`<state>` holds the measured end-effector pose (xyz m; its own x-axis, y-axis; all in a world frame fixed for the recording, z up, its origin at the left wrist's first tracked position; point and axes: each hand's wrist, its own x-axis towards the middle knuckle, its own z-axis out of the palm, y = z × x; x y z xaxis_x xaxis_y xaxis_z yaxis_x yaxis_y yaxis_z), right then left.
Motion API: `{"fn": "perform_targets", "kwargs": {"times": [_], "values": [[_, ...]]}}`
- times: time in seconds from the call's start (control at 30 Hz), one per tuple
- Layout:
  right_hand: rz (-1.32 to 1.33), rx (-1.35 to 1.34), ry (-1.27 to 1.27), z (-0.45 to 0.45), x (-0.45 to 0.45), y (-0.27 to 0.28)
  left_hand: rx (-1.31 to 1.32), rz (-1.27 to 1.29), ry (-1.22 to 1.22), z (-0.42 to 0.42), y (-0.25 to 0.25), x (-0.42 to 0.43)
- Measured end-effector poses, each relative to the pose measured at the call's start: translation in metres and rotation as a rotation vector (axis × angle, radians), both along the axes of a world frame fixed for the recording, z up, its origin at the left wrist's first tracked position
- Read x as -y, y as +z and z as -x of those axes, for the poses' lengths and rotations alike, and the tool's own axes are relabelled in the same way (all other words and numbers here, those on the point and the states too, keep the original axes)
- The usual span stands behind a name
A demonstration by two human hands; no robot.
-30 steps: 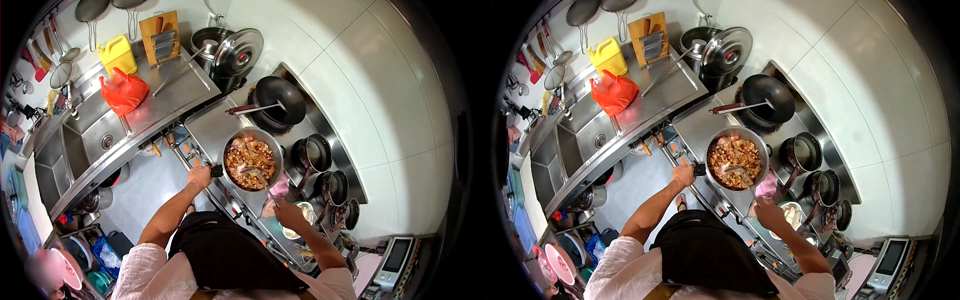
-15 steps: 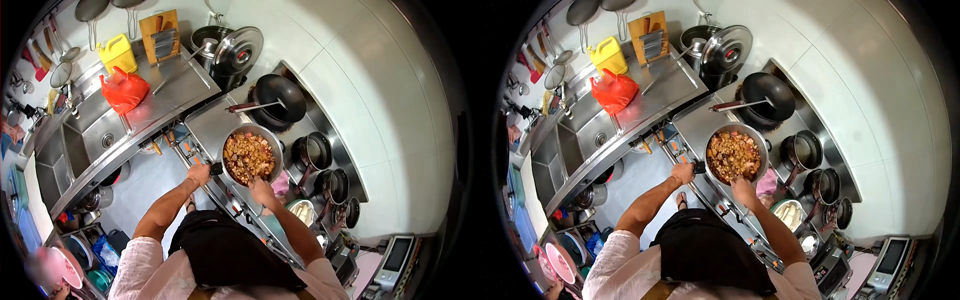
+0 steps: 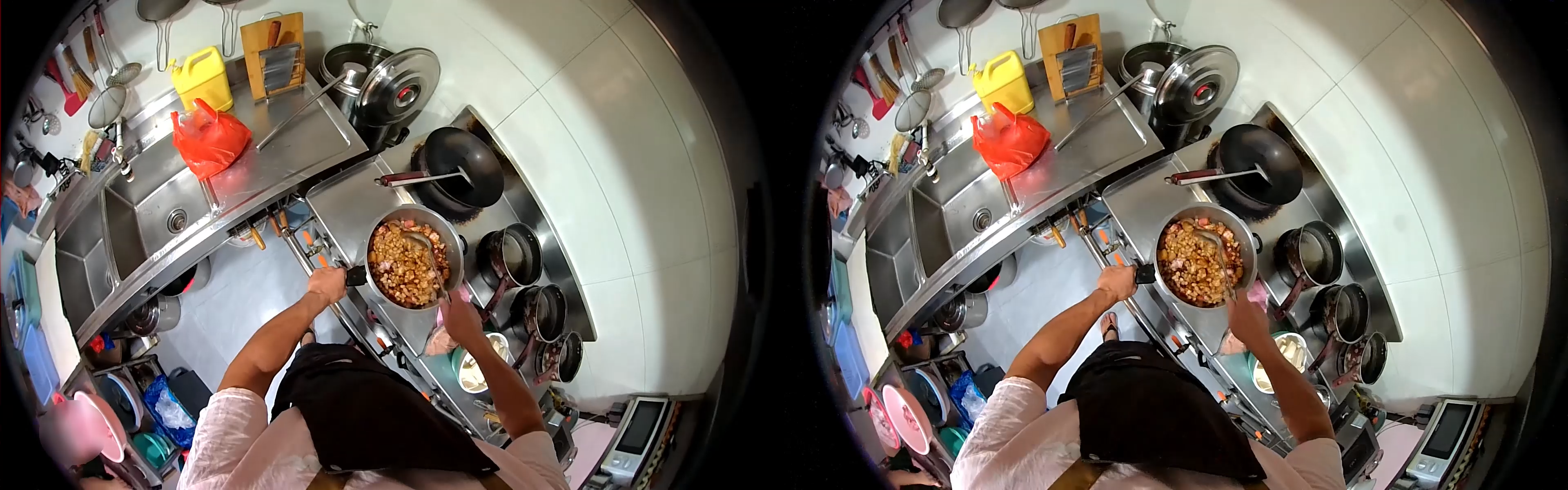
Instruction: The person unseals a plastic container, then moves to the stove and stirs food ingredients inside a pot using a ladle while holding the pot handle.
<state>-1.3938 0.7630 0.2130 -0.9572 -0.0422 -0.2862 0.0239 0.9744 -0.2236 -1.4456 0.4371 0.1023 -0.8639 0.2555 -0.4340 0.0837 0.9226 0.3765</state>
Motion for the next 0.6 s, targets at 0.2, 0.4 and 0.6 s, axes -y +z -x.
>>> {"fn": "perform_targets", "kwargs": {"times": [0.2, 0.4, 0.6], "values": [[-0.064, 0.064, 0.066, 0.049, 0.055, -0.049, 0.006, -0.002, 0.037, -0.001, -0.001, -0.001], [-0.105, 0.147, 0.133, 0.022, 0.035, -0.051, 0.042, 0.018, 0.083, 0.0, -0.004, -0.003], [-0.301, 0.288, 0.209, -0.014, 0.0, 0.035, 0.04, 0.033, 0.076, 0.001, 0.001, -0.004]]}}
